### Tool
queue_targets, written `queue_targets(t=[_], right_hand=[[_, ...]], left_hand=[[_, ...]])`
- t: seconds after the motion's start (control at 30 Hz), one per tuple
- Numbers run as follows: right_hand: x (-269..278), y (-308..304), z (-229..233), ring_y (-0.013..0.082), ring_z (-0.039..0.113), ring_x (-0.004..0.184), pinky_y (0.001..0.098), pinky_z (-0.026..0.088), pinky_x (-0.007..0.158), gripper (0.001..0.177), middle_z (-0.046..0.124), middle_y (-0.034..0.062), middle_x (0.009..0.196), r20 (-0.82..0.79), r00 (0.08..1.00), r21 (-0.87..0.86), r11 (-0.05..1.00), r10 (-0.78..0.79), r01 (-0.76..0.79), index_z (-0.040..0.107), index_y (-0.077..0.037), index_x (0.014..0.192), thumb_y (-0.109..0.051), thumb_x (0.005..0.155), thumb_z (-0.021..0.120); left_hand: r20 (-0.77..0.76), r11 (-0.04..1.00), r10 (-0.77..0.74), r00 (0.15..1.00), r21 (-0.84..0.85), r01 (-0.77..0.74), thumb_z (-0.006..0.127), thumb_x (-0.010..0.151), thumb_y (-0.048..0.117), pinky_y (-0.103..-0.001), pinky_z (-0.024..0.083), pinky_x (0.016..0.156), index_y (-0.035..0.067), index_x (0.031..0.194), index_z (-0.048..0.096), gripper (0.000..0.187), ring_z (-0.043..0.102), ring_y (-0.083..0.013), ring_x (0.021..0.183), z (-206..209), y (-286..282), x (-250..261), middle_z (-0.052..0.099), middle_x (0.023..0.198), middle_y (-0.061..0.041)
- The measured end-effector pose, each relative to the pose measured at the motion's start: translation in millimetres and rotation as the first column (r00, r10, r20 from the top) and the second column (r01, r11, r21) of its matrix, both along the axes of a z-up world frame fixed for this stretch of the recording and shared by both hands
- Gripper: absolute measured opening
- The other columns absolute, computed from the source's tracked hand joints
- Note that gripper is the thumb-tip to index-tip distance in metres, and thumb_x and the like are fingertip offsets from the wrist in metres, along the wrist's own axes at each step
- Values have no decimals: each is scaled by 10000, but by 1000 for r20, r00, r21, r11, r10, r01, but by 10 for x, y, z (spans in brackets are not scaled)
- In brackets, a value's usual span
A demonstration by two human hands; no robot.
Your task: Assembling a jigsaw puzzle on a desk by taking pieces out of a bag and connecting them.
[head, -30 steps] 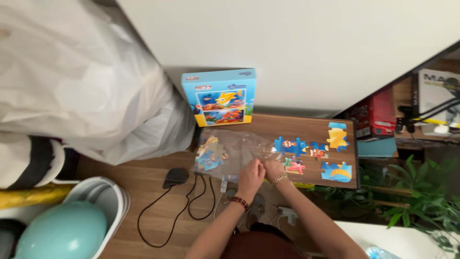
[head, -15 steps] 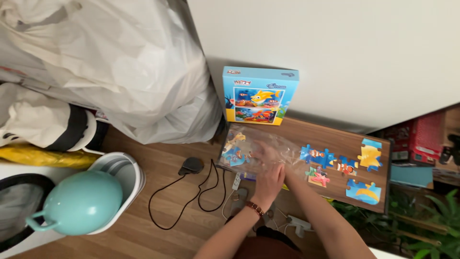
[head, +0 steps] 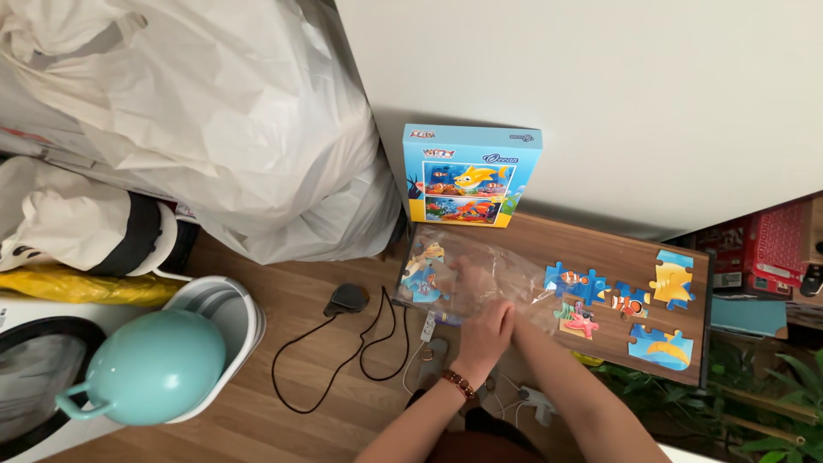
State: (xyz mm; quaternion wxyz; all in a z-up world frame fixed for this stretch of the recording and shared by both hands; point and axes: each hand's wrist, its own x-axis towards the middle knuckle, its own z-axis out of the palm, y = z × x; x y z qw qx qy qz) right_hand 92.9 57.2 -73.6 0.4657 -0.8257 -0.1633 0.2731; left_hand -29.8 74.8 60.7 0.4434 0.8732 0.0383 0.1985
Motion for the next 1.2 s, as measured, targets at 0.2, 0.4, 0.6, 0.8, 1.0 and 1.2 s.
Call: queue_targets(t=[0.2,0.4,0.6,0.8,1.0,1.2], right_hand=[[70,93,123,377,689,926,461,540,785,647,725,184,1013,129,984,-391,918,125,-65,610,-126,1177,-541,733,832],[309,-298,-1465,328,687,786,432,527,692,222,706,210,918,-45,998,221,974,-46,55,700,-23,984,-168,854,808],[-9,-1152,-144,151,745,863,294,581,759,246,799,80,1000,145,975,42,985,-171,166,767,-66,1112,-94,873,717],[-676,-1801,1247,87,773,930,277,634,748,256,799,65,1022,-75,913,212,888,-401,408,690,-47,1175,-91,931,628],[-981,-2295,782,114,702,952,269,560,801,170,763,76,1044,-77,776,400,694,-626,599,681,17,1118,1,950,679],[-965,-2451,760,229,774,922,332,617,742,156,739,106,999,-346,704,547,477,-620,688,540,-1,1055,41,952,650]], left_hand=[[21,1000,-12,1000,-17,13,621,1001,156,-446,563,670,101,1059,636,82,697,-363,828,-32,60,15,708,977,-125],[-64,993,15,998,-117,-23,637,989,175,-439,562,644,110,1070,677,111,710,-348,786,-7,73,35,729,943,-133],[-54,980,50,997,-187,-60,676,969,201,-409,537,582,102,1044,676,125,698,-309,672,-169,96,128,701,800,-131],[-113,981,-18,993,-196,-5,673,971,215,-400,532,546,104,1031,670,125,701,-285,630,-347,69,140,695,734,-117],[-260,954,-145,955,-291,65,675,965,272,-357,512,521,106,1077,669,200,689,-213,580,-182,-165,202,689,687,-79],[-337,631,-469,817,-775,43,646,996,297,-265,494,529,77,1102,676,247,656,-99,694,-313,-496,401,726,866,-1]])
